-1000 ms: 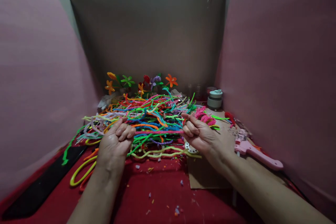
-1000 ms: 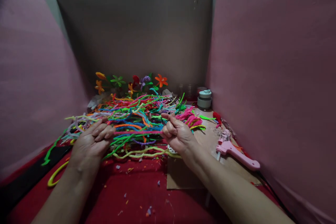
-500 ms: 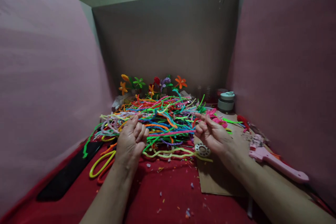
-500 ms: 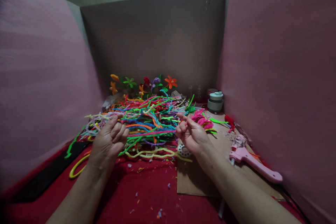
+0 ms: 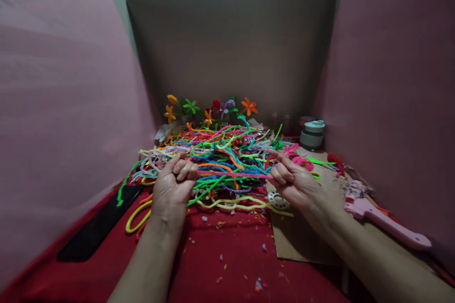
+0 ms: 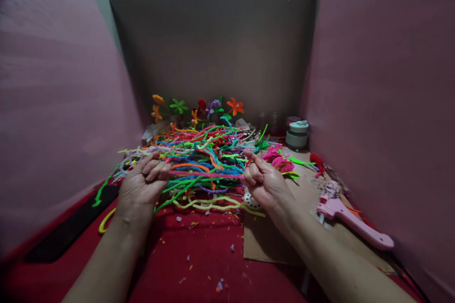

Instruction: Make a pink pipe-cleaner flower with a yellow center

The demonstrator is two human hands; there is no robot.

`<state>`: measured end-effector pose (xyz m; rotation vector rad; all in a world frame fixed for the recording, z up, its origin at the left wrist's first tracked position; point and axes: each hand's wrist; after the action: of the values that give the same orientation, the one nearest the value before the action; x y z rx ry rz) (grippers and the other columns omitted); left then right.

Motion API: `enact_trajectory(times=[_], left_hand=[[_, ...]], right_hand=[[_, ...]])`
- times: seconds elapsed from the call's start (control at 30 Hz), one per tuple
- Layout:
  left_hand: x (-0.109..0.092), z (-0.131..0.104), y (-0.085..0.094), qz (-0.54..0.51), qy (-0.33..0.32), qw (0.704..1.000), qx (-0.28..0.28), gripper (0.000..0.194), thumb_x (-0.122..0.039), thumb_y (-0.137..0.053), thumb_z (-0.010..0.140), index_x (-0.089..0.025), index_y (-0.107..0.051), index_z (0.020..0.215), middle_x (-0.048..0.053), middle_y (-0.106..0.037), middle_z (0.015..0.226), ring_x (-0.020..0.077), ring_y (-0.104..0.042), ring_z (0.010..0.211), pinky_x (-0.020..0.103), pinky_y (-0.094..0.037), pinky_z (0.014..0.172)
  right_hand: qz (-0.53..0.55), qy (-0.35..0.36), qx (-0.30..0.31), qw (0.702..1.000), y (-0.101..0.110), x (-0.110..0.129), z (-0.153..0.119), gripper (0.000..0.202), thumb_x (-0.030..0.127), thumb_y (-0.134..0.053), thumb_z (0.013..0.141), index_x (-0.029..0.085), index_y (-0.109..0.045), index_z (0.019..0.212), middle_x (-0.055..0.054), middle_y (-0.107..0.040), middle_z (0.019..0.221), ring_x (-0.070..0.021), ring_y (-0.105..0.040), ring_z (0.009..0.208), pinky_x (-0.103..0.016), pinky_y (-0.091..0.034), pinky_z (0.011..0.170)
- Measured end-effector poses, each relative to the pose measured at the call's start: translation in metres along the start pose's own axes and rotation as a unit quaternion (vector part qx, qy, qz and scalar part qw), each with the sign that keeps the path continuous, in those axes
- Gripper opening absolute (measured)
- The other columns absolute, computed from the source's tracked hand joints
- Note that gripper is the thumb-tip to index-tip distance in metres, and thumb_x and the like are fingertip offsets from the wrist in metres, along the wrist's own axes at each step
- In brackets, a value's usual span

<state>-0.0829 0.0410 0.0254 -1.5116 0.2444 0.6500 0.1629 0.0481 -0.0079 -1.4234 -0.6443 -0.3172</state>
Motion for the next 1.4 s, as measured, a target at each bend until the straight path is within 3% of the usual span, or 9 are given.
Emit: enact_trajectory(times=[0.33, 0.5, 0.63, 0.77, 0.9, 1.03, 1.2, 1.4], left_hand=[[-0.015, -0.007, -0.005, -0.055, 0.007, 0.998, 0.011, 0.033, -0.008, -0.023, 0.091, -0.011, -0.047, 0.070, -0.010, -0.018, 0.043, 0.0046, -0.017, 0.034, 0.018, -0.025, 0.038], [-0.015, -0.007, -0.004, -0.053, -0.022, 0.998, 0.028, 0.035, -0.009, -0.023, 0.091, -0.012, -0.048, 0.067, -0.009, -0.019, 0.041, 0.0051, -0.016, 0.034, 0.018, -0.026, 0.038], [-0.006, -0.009, -0.005, 0.004, -0.028, 0.997, 0.065, 0.029, -0.012, -0.033, 0.090, -0.009, -0.054, 0.070, -0.010, -0.018, 0.039, 0.0041, -0.015, 0.034, 0.017, -0.022, 0.035], [0.004, -0.014, -0.009, 0.036, -0.038, 0.993, 0.106, 0.022, -0.016, -0.042, 0.087, -0.009, -0.058, 0.073, -0.010, -0.020, 0.040, 0.0032, -0.015, 0.033, 0.017, -0.018, 0.034], [0.012, -0.020, -0.012, 0.048, -0.054, 0.990, 0.124, 0.017, -0.017, -0.047, 0.085, -0.011, -0.059, 0.075, -0.010, -0.021, 0.041, 0.0032, -0.016, 0.033, 0.017, -0.017, 0.034], [0.016, -0.023, -0.012, 0.029, -0.046, 0.989, 0.135, 0.020, -0.026, -0.047, 0.087, -0.013, -0.060, 0.077, -0.009, -0.026, 0.042, 0.0034, -0.019, 0.034, 0.017, -0.020, 0.036], [0.015, -0.026, -0.015, 0.038, -0.027, 0.983, 0.177, 0.039, -0.042, -0.036, 0.088, -0.013, -0.061, 0.095, -0.006, -0.033, 0.047, 0.0062, -0.029, 0.040, 0.020, -0.029, 0.041], [0.017, -0.025, -0.014, 0.043, -0.022, 0.987, 0.155, 0.017, -0.019, -0.047, 0.085, -0.011, -0.061, 0.089, -0.004, -0.040, 0.054, 0.0053, -0.037, 0.045, 0.020, -0.036, 0.047]], right_hand=[[0.025, -0.022, 0.015, 0.999, -0.003, -0.004, -0.001, 0.020, 0.026, -0.046, 0.089, 0.011, -0.060, 0.088, 0.011, -0.023, 0.035, -0.0055, -0.014, 0.037, -0.021, -0.020, 0.039], [0.023, -0.017, 0.016, 0.999, -0.002, -0.008, -0.002, 0.019, 0.024, -0.047, 0.088, 0.012, -0.060, 0.085, 0.010, -0.024, 0.036, -0.0051, -0.018, 0.036, -0.019, -0.023, 0.038], [0.010, -0.023, 0.021, 0.999, 0.002, 0.005, 0.003, 0.022, 0.018, -0.039, 0.091, 0.012, -0.060, 0.092, 0.009, -0.029, 0.038, -0.0056, -0.028, 0.036, -0.017, -0.031, 0.040], [0.016, 0.000, -0.003, 1.000, 0.004, 0.027, 0.011, 0.027, 0.022, -0.034, 0.092, 0.012, -0.058, 0.098, 0.006, -0.040, 0.046, -0.0076, -0.043, 0.043, -0.020, -0.043, 0.047], [0.058, 0.011, -0.002, 0.998, 0.002, 0.034, 0.010, 0.029, 0.026, -0.031, 0.093, 0.014, -0.056, 0.103, 0.005, -0.043, 0.047, -0.0081, -0.047, 0.044, -0.021, -0.048, 0.048], [0.090, 0.020, -0.050, 0.994, 0.002, 0.030, 0.006, 0.026, 0.018, -0.033, 0.092, 0.013, -0.054, 0.106, -0.003, -0.060, 0.070, -0.0089, -0.059, 0.062, -0.021, -0.054, 0.058], [0.073, 0.058, -0.075, 0.993, 0.006, 0.031, 0.008, 0.030, 0.003, -0.034, 0.088, 0.013, -0.056, 0.106, -0.006, -0.065, 0.089, -0.0084, -0.063, 0.072, -0.018, -0.055, 0.063], [0.062, 0.063, -0.114, 0.990, 0.012, 0.031, 0.011, 0.026, 0.002, -0.038, 0.086, 0.011, -0.059, 0.095, -0.006, -0.067, 0.084, -0.0093, -0.065, 0.073, -0.015, -0.054, 0.059]])
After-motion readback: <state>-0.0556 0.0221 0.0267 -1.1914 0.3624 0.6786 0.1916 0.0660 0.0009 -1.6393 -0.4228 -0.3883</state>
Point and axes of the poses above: each hand's wrist, its own z-axis towards the middle knuckle, its own y-axis out of the back of the hand, x = y × z
